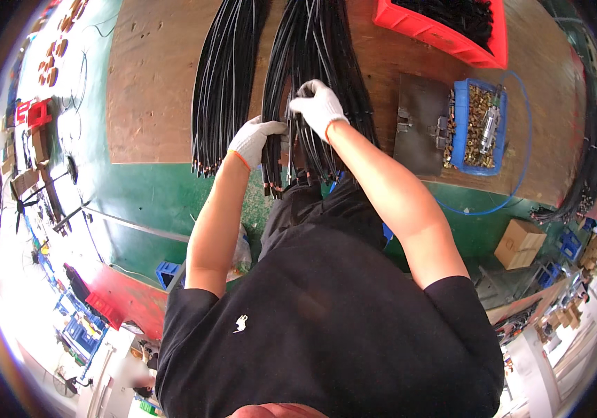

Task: The recorder is assembling cables by attaching connectors and testing connections.

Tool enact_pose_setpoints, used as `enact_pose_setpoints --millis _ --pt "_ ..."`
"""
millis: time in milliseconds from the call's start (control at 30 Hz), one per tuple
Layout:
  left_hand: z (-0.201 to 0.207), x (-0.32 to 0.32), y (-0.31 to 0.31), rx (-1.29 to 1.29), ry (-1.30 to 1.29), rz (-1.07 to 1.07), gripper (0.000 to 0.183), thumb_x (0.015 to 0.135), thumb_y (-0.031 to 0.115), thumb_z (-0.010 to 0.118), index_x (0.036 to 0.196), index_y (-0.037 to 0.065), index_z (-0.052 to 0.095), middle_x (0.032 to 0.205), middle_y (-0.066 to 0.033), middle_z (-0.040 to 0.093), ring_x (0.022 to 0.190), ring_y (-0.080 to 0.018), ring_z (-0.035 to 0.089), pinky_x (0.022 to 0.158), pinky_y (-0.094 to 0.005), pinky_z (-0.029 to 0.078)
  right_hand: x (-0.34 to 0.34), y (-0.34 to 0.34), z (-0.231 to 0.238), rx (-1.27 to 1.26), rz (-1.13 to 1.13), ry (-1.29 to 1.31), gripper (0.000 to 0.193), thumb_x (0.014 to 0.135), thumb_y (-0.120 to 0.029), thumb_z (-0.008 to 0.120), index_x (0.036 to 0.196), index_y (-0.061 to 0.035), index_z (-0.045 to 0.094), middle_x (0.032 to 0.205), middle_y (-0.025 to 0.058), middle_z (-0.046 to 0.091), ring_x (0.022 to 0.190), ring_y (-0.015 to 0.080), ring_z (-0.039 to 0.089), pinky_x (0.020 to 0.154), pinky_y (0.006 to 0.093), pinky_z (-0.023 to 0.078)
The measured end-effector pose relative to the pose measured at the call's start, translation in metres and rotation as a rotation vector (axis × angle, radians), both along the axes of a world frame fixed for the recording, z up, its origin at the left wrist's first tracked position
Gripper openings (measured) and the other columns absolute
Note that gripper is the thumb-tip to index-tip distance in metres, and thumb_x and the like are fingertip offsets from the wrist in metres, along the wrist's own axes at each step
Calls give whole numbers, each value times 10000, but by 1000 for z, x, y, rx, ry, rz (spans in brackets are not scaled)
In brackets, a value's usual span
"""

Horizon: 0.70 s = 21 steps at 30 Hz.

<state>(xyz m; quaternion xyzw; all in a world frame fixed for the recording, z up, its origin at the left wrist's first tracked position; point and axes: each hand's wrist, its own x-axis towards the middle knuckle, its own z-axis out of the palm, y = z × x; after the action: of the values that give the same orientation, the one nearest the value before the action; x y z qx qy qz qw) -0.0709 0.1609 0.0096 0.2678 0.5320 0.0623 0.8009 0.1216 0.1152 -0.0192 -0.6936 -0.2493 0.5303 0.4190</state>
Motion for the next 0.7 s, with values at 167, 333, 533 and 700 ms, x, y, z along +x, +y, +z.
enact_pose_setpoints --millis 167,333,533,700 --pt "-9 -8 2 -35 -44 67 179 954 219 716 932 48 670 788 -74 687 633 -208 668 611 -378 597 7 23 12 -44 -178 28 213 910 -192 770 1066 -120 644 784 3 667 572 107 631 437 290 516" --pt "0 0 -5 -308 -181 222 180 1036 200 615 1041 26 660 896 -59 693 702 -218 679 704 -413 624 2 -6 30 -124 -277 313 254 945 -313 793 1009 -127 631 787 21 666 531 118 609 394 280 469" --pt "-19 8 -16 -184 -287 104 241 1005 126 693 1208 -1 660 1066 -136 749 858 -228 753 753 -364 650 -18 -19 28 -50 -238 121 243 915 -133 841 1046 -113 637 938 -13 664 831 95 649 712 304 562" --pt "-18 11 -20 -173 -306 173 233 1002 144 715 1202 33 671 1034 -127 751 857 -221 747 769 -363 646 -9 -34 32 36 -250 442 373 925 -103 806 1270 -98 665 991 -10 701 856 117 697 702 296 581"
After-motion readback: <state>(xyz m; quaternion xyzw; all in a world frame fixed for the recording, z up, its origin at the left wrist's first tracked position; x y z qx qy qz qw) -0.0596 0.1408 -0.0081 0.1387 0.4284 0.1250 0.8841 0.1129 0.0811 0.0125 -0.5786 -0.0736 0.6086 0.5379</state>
